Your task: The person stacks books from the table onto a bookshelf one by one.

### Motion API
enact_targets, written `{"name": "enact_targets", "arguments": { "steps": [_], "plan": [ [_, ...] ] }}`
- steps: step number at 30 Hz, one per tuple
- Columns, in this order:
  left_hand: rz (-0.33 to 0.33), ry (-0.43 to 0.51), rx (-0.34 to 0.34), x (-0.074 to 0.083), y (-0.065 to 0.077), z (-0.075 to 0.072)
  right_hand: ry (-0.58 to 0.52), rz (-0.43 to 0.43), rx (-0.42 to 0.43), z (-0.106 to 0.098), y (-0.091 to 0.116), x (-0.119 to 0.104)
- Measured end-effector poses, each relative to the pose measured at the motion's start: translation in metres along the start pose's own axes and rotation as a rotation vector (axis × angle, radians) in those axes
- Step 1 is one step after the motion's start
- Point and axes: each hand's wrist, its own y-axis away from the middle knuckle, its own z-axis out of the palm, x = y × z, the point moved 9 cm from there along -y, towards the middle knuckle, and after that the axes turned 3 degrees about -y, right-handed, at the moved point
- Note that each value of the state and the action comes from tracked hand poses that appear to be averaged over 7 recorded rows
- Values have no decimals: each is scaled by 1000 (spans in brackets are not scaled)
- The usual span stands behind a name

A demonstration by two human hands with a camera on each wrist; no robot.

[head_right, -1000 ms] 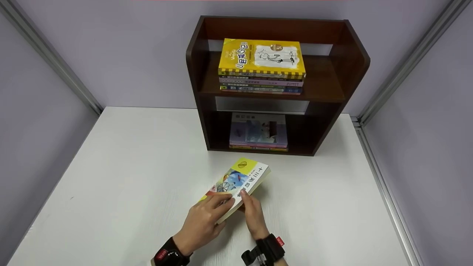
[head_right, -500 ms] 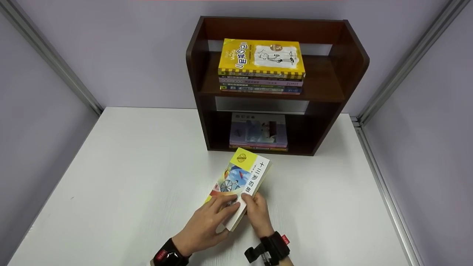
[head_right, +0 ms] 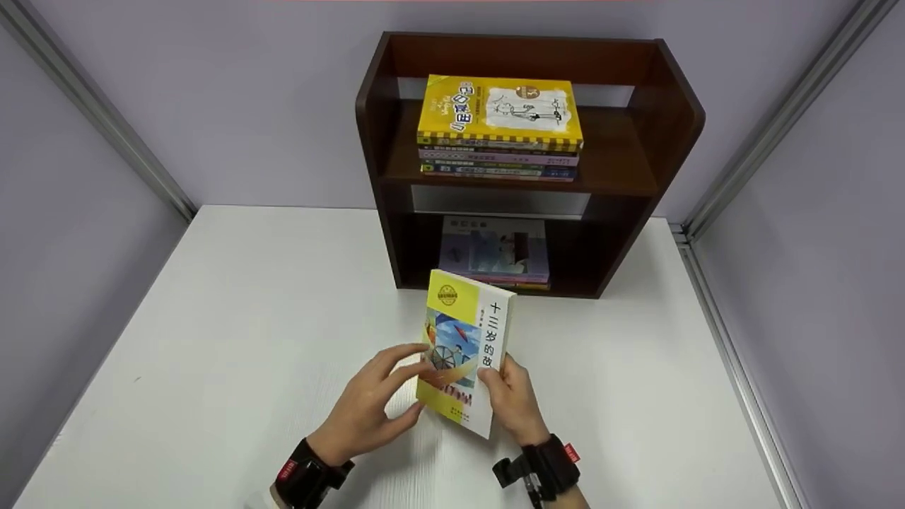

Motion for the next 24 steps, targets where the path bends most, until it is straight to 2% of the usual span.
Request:
{"name": "enact_targets", "arguments": {
  "steps": [3,7,10,15,18,22,24],
  "plan": [
    [-10,-19,62,-7,-8,-15,83,-48,-44,0,2,-6],
    [12,-59,151,-12,-20,-37,204,-139,-119,6,4,-12],
    [44,-86,174,-14,-28,-46,276,-208,-186,15,6,-15],
    [101,-122,117,-12,-34,-46,296,-262,-275,27,10,-17],
    [121,-82,98,-9,-32,-42,290,-285,-284,29,10,-19],
    [110,-9,113,-9,-29,-41,300,-343,-277,29,11,-25],
    [97,-7,130,-10,-28,-42,294,-349,-275,27,11,-26]
  ]
}}
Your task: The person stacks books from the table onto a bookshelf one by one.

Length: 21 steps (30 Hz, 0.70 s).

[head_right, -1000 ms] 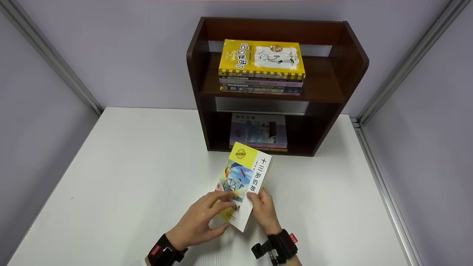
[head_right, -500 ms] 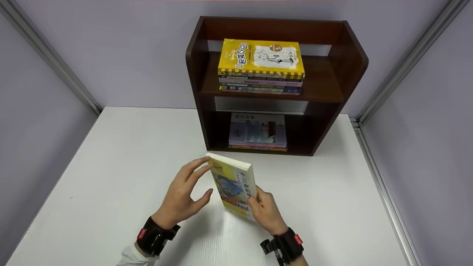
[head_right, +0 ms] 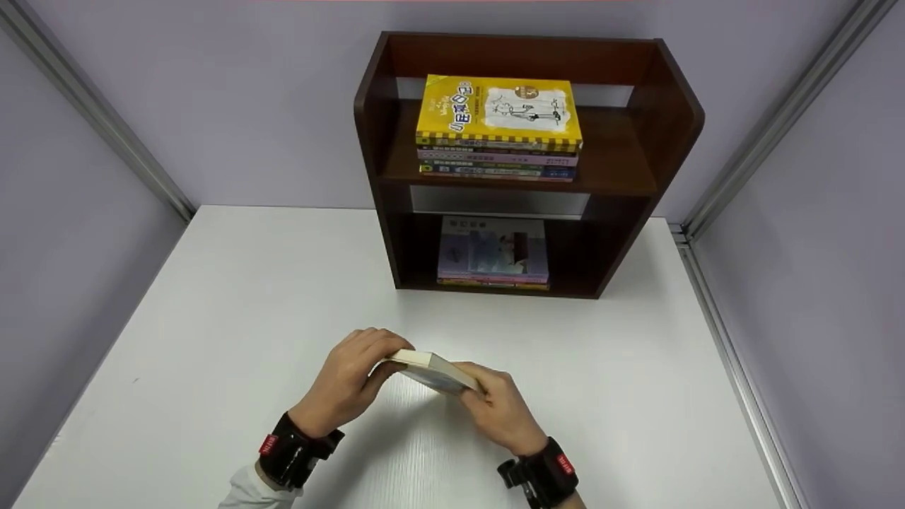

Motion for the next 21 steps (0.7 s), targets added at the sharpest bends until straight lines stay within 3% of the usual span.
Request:
{"name": "enact_targets", "arguments": {
  "steps": [4,8,14,21],
  "plan": [
    [-39,-11,63,-5,2,-7,27,51,29,-6,1,4],
    [-100,37,165,-14,6,-21,63,128,131,-20,4,13],
    [-206,138,309,-29,18,-32,-51,158,286,-36,11,26],
    [-362,409,429,-43,35,-27,-104,151,320,-30,14,32]
  ]
}}
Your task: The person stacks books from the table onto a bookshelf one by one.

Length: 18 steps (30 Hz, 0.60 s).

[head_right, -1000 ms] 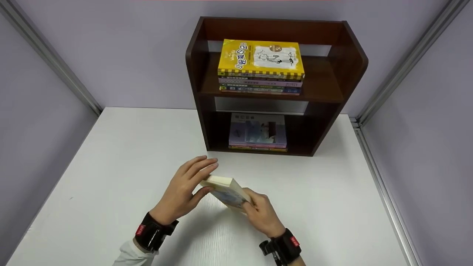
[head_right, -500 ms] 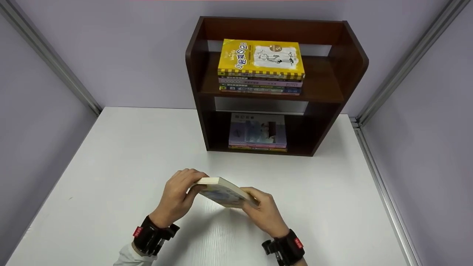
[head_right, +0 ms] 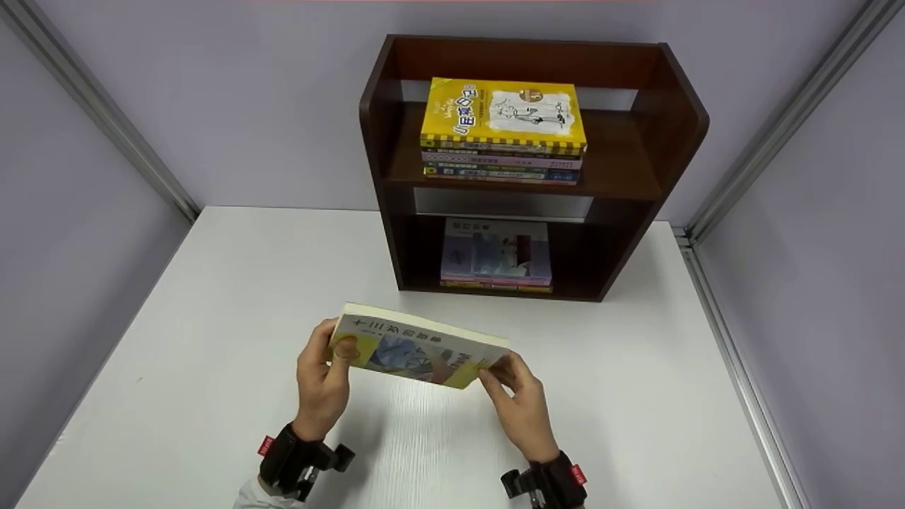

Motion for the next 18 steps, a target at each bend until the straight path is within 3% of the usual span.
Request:
{"name": "enact_targets", "arguments": {
  "steps": [9,13,18],
  "plan": [
    [-396,136,118,-35,25,9,43,27,47,8,2,4],
    [-480,169,157,-44,33,12,25,95,92,8,4,13],
    [-529,131,126,-48,40,22,-9,155,143,6,6,21]
  ]
}}
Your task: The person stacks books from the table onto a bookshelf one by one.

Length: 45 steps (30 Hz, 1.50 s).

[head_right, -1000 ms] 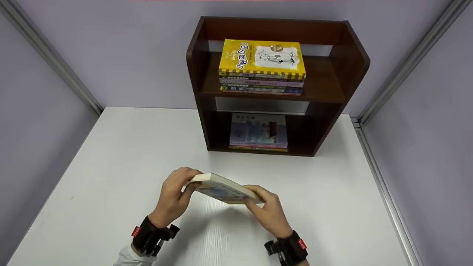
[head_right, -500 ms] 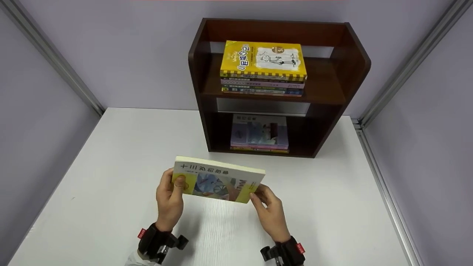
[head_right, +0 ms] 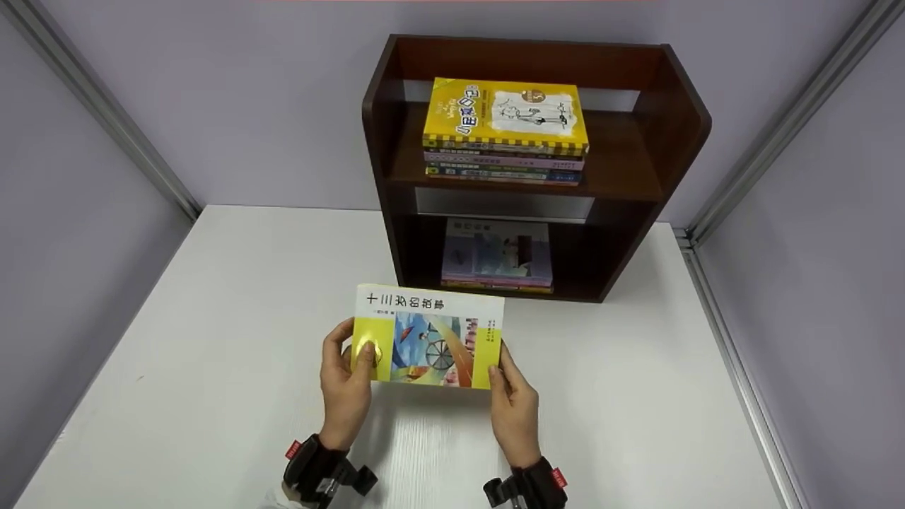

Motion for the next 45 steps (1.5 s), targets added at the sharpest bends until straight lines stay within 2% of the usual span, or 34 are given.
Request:
{"name": "enact_targets", "arguments": {
  "steps": [6,13,17,22,25,30,38,41,45],
  "plan": [
    [-12,-105,-52,-7,2,13,42,33,0,-5,-1,5],
    [-12,-230,-206,-13,4,32,77,39,-33,-10,-4,10],
    [-37,-303,-285,-20,6,40,183,53,-52,-17,-7,15],
    [-34,-374,-357,-27,3,49,286,2,-43,-27,-15,12],
    [2,-411,-390,-26,-1,54,314,-22,-46,-32,-22,10],
    [123,-495,-430,-24,-13,64,347,-43,-64,-41,-37,7],
    [315,-673,-494,-30,-48,87,393,-46,-75,-59,-73,4],
    [337,-736,-538,-37,-61,92,413,-48,-83,-62,-84,5],
    [329,-792,-603,-45,-77,98,438,-60,-96,-61,-101,7]
  ]
}}
